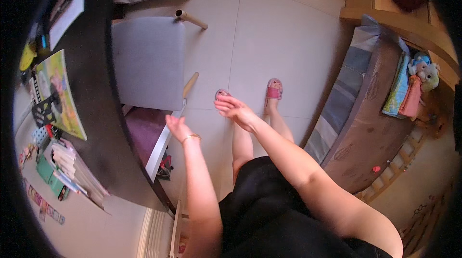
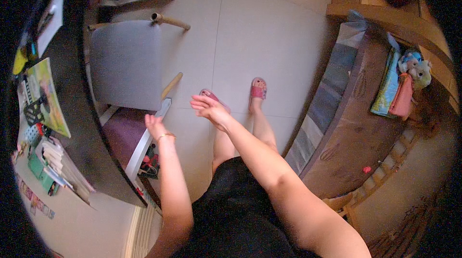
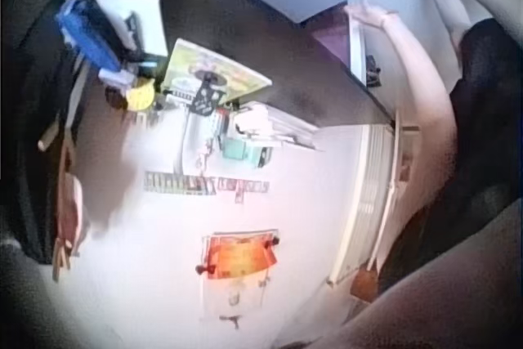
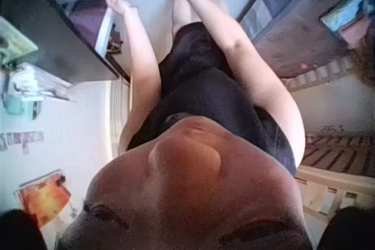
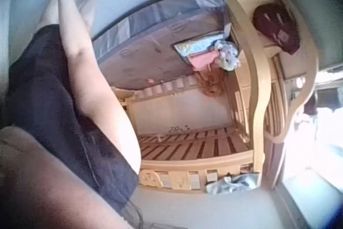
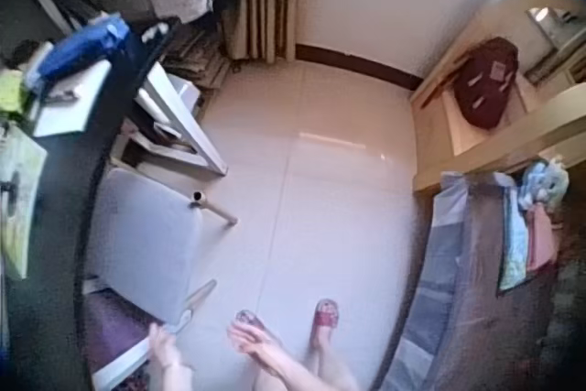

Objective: The person organizes books and a pencil case on a desk, then carries a small container to a basin and rinses it by hand.

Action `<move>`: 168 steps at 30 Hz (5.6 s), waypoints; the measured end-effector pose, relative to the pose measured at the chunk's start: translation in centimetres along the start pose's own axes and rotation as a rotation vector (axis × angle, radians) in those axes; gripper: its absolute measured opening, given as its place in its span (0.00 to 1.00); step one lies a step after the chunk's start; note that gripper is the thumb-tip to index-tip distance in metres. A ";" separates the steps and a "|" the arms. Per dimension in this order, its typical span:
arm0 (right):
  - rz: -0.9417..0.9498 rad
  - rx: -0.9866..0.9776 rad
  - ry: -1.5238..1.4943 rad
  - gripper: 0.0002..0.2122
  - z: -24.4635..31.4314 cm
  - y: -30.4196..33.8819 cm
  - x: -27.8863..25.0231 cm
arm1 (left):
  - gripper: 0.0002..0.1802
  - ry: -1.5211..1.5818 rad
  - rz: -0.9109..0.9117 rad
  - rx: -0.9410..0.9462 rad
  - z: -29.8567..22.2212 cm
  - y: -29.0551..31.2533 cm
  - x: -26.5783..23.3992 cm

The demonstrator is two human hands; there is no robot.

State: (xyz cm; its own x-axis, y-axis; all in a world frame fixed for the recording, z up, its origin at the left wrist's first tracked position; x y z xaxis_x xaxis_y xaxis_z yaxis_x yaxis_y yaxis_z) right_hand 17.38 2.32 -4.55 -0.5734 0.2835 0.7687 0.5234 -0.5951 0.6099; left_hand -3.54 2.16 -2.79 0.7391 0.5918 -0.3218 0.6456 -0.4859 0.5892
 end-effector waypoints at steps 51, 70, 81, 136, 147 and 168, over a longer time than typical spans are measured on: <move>0.375 0.007 0.728 0.16 24.5 2.1 40.1 | 0.22 0.091 0.155 0.318 -33.4 7.4 -6.0; 0.466 0.531 1.098 0.16 25.7 -7.0 43.9 | 0.22 0.367 -0.278 0.323 -34.9 -3.5 -2.8; 0.647 0.317 1.384 0.20 23.6 -11.9 45.9 | 0.17 0.517 -0.232 0.321 -35.4 -2.3 -1.5; 0.136 -0.018 1.751 0.24 22.2 -18.8 44.7 | 0.20 0.926 -0.110 0.018 -35.0 5.6 -5.2; 0.492 0.581 1.079 0.15 18.2 -9.7 50.8 | 0.17 0.296 0.137 0.153 -34.1 14.0 -23.2; 0.484 0.707 0.857 0.14 -11.9 -9.8 52.2 | 0.32 -0.373 -0.669 0.190 -30.1 -4.0 -45.0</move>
State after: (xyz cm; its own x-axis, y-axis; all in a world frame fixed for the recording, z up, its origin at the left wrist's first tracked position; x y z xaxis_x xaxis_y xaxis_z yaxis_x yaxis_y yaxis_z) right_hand -25.15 14.05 27.25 -0.3141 -0.6034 0.7329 0.8745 0.1167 0.4708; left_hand -45.20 -3.15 31.62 0.1760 0.5588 -0.8104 0.9729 -0.2242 0.0567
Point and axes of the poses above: each hand's wrist, its own y-axis away from the middle knuckle, its own x-axis out of the palm, z = x × y, the point moved 5 cm from there along -y, towards the middle knuckle, and after that the axes turned 5 degrees about z, right-handed, at the moved point
